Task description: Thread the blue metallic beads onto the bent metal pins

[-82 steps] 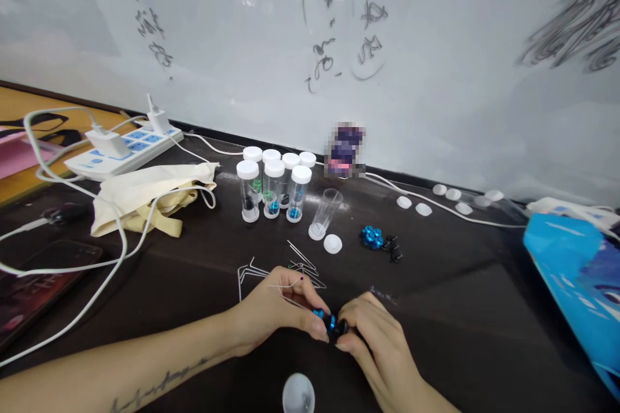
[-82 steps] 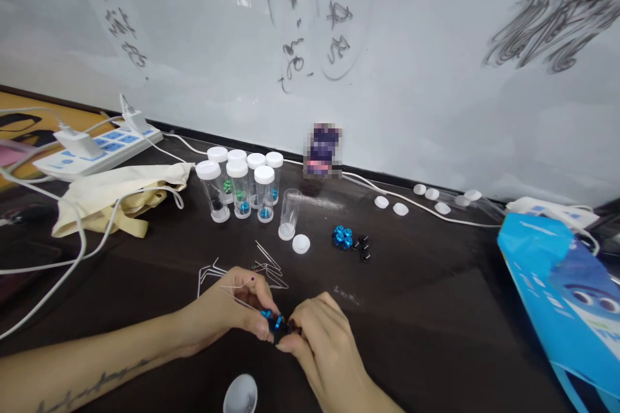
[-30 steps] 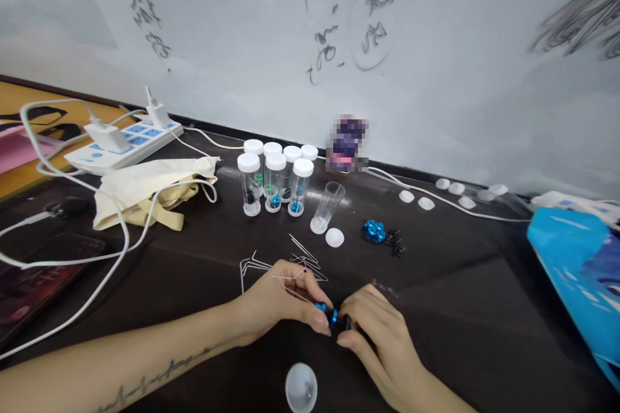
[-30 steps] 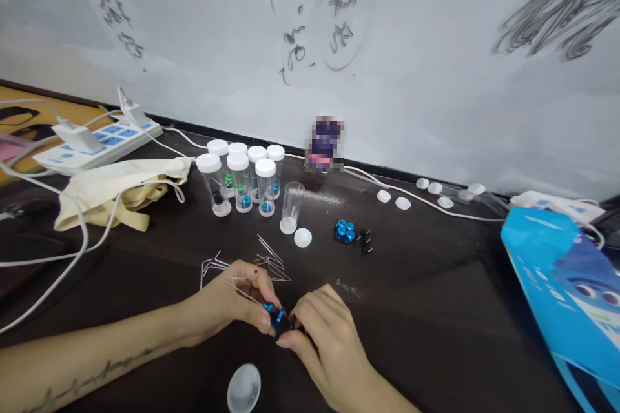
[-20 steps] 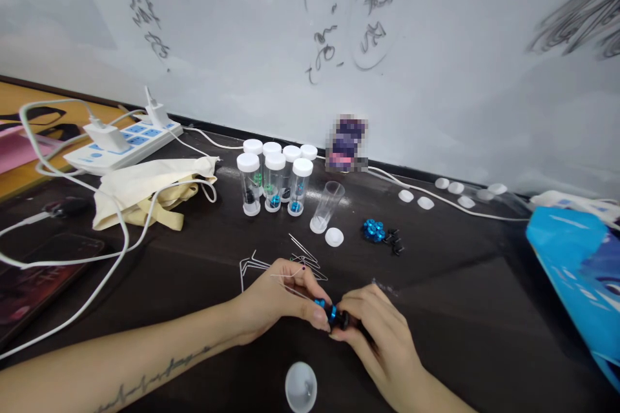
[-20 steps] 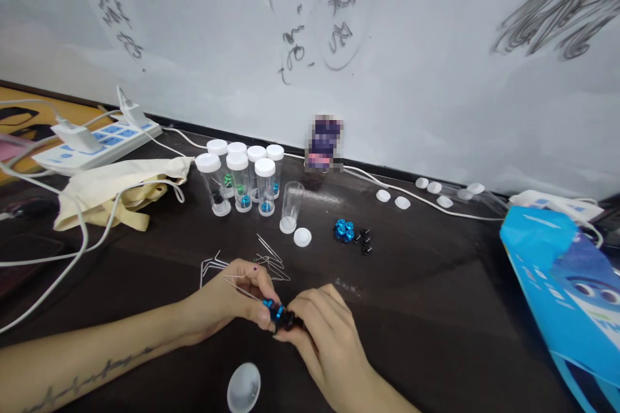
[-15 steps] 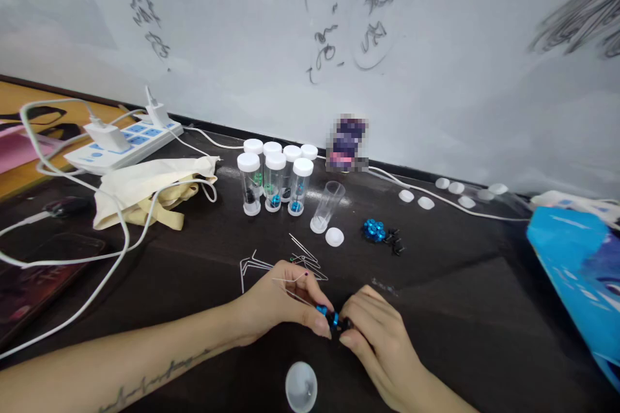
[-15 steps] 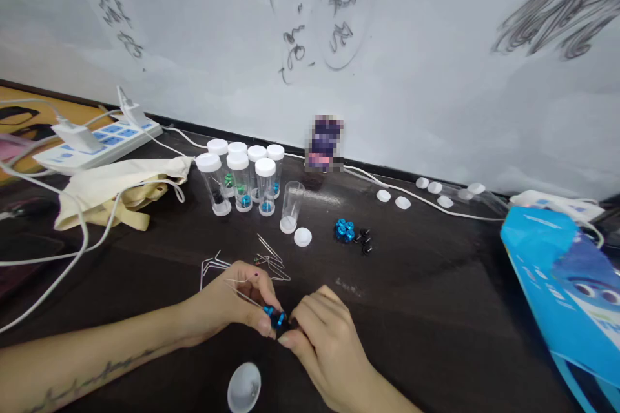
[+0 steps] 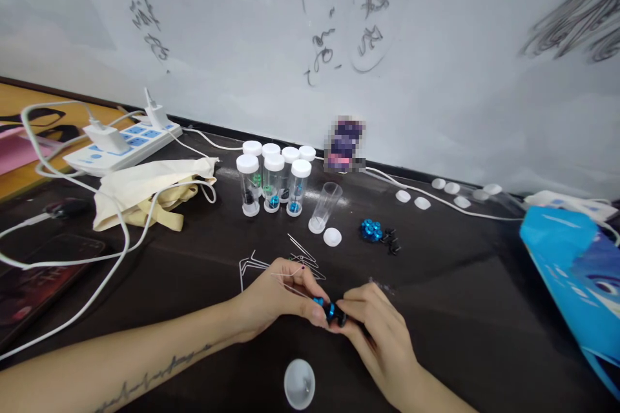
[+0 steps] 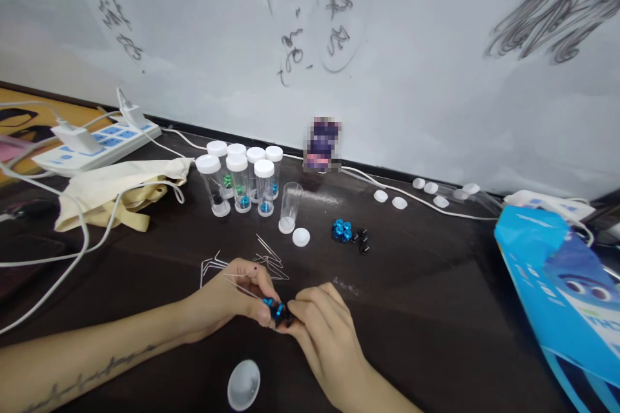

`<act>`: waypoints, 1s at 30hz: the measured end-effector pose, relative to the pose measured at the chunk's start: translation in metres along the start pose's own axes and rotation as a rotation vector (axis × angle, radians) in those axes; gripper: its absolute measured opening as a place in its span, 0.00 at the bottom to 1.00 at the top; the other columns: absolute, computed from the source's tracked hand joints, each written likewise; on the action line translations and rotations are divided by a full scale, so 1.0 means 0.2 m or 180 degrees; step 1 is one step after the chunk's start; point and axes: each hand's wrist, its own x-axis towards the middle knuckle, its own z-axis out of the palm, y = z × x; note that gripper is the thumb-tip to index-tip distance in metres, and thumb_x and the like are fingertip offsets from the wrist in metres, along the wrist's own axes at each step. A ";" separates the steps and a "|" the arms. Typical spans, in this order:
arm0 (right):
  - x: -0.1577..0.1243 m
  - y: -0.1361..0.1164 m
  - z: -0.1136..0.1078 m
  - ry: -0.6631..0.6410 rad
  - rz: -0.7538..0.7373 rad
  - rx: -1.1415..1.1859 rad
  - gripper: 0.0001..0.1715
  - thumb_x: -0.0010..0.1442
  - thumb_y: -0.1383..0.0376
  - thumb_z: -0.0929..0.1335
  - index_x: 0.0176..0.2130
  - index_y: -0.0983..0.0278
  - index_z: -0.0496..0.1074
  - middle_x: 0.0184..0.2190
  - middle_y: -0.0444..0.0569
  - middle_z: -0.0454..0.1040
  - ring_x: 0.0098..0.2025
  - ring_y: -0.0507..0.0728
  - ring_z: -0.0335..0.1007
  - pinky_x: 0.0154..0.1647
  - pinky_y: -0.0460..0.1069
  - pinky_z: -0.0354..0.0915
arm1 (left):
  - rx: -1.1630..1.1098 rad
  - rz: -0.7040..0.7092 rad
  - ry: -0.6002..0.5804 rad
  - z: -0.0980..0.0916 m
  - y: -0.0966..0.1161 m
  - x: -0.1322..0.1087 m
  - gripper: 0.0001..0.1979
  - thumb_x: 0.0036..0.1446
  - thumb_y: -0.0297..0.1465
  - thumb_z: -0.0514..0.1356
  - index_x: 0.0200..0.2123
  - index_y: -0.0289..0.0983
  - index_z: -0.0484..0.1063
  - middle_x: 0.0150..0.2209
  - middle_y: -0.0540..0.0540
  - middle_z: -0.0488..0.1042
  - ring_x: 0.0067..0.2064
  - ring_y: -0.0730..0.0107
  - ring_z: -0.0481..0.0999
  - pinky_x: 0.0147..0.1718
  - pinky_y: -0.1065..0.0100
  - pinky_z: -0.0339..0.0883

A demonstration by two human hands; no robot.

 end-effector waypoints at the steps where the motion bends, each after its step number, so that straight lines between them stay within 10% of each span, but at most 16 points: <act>1: 0.00 0.00 0.00 0.0020 0.0005 0.0005 0.08 0.64 0.72 0.66 0.44 0.65 0.67 0.34 0.50 0.71 0.35 0.56 0.66 0.36 0.52 0.62 | 0.0002 0.0013 -0.0001 0.00 0.00 0.00 0.10 0.36 0.21 0.73 0.25 0.33 0.77 0.23 0.48 0.80 0.26 0.72 0.78 0.30 0.73 0.71; 30: 0.06 0.01 0.02 0.0258 0.0430 -0.0153 0.14 0.66 0.54 0.64 0.34 0.62 0.65 0.26 0.44 0.69 0.28 0.55 0.66 0.32 0.49 0.63 | -0.0289 0.0177 0.0444 0.05 0.01 0.03 0.13 0.29 0.22 0.73 0.21 0.32 0.74 0.23 0.48 0.78 0.22 0.72 0.74 0.26 0.69 0.69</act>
